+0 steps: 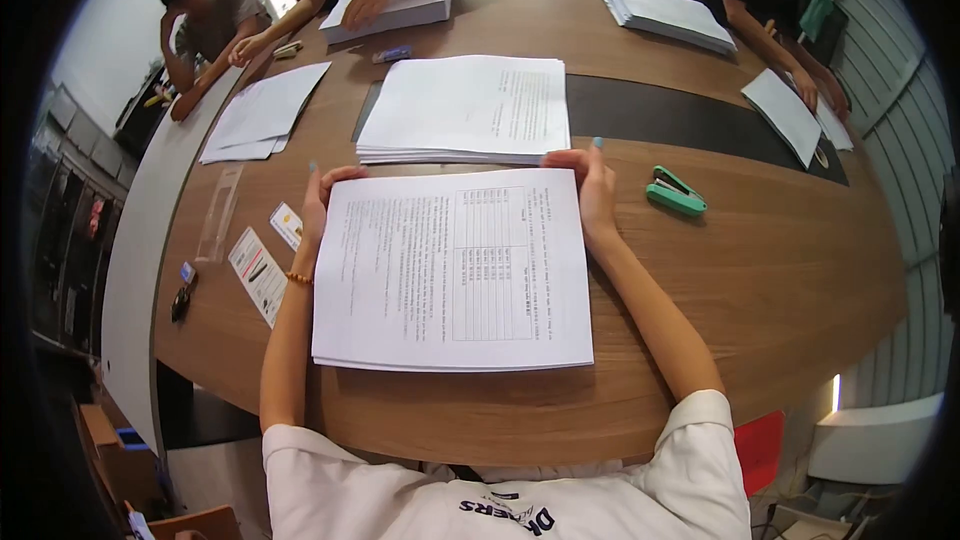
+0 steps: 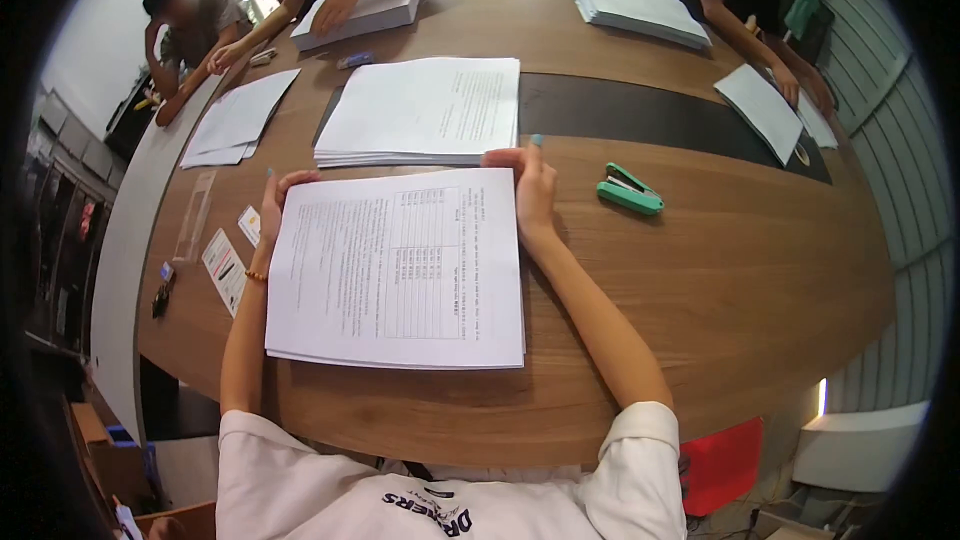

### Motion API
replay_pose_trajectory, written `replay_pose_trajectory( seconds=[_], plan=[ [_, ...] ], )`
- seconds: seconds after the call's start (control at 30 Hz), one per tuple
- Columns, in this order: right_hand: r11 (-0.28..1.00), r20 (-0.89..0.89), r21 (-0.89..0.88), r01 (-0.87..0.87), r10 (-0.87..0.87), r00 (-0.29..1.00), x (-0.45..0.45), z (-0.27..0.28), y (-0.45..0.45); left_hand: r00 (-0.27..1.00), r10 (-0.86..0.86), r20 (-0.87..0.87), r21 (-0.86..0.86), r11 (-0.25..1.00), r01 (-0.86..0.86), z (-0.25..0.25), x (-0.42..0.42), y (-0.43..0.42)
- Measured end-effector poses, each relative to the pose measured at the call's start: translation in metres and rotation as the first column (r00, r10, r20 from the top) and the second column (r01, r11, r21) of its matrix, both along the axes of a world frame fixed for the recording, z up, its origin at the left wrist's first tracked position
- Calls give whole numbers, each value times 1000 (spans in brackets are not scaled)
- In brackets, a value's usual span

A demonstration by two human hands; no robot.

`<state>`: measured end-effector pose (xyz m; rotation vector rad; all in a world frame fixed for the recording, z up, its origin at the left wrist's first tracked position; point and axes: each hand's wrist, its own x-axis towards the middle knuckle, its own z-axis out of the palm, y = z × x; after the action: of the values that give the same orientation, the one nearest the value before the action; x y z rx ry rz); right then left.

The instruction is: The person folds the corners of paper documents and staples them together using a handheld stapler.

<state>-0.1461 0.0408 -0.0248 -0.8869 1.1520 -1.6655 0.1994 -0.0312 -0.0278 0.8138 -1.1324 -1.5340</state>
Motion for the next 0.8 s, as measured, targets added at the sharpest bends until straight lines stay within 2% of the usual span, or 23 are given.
replay_pose_trajectory(
  seconds=[0.03, 0.2, 0.27, 0.3, 0.37, 0.4, 0.47, 0.5, 0.53, 0.6, 0.63, 0.67, 0.73, 0.8],
  plan=[
    [1000, -92, -2, 9, -9, 996, 3, 2, 0, 996, 57, 65, 15, 998, -59, -2, 0, -3],
    [999, -145, -23, -38, 34, 989, 8, 3, -2, 997, 78, 20, 2, 997, -78, -5, 0, -2],
    [981, 27, -160, 111, -108, 994, 13, 5, -12, 984, 173, -35, -17, 985, -174, 10, -13, 4],
    [979, 24, -166, 118, -116, 993, 10, 9, -17, 986, 165, -39, -22, 986, -166, 8, -8, -2],
    [960, 130, -196, 201, -178, 975, 0, 8, -23, 964, 233, -128, -43, 970, -240, -2, 14, -17],
    [959, 132, -190, 208, -185, 974, -4, 3, -22, 966, 227, -124, -38, 972, -233, -11, 22, -22],
    [987, -88, -135, 91, -103, 991, -11, -5, -24, 995, 47, -93, -98, 994, -56, -11, 21, -24],
    [983, -72, -135, 126, -137, 988, -12, -10, -27, 984, 179, -19, -64, 982, -180, -15, 15, -26],
    [982, -73, -132, 132, -142, 987, -8, -6, -26, 985, 173, -19, -62, 983, -174, -12, 12, -26],
    [996, 83, -22, 83, -81, 993, -1, 6, -22, 981, 188, 49, -35, 982, -186, -14, 8, -27],
    [996, 82, -19, 87, -85, 993, -1, 9, -20, 990, 127, 65, -61, 991, -123, -9, 9, -25],
    [998, 32, 4, 69, -70, 997, 0, 11, -18, 990, 124, 64, -58, 991, -120, -7, 5, -24],
    [998, -21, 36, 51, -50, 999, 1, 10, -16, 957, 275, 95, 60, 958, -282, -2, -2, -17],
    [987, -161, 60, 146, -135, 978, 0, 9, -18, 954, 282, 107, 38, 957, -287, -6, 1, -19]
  ],
)
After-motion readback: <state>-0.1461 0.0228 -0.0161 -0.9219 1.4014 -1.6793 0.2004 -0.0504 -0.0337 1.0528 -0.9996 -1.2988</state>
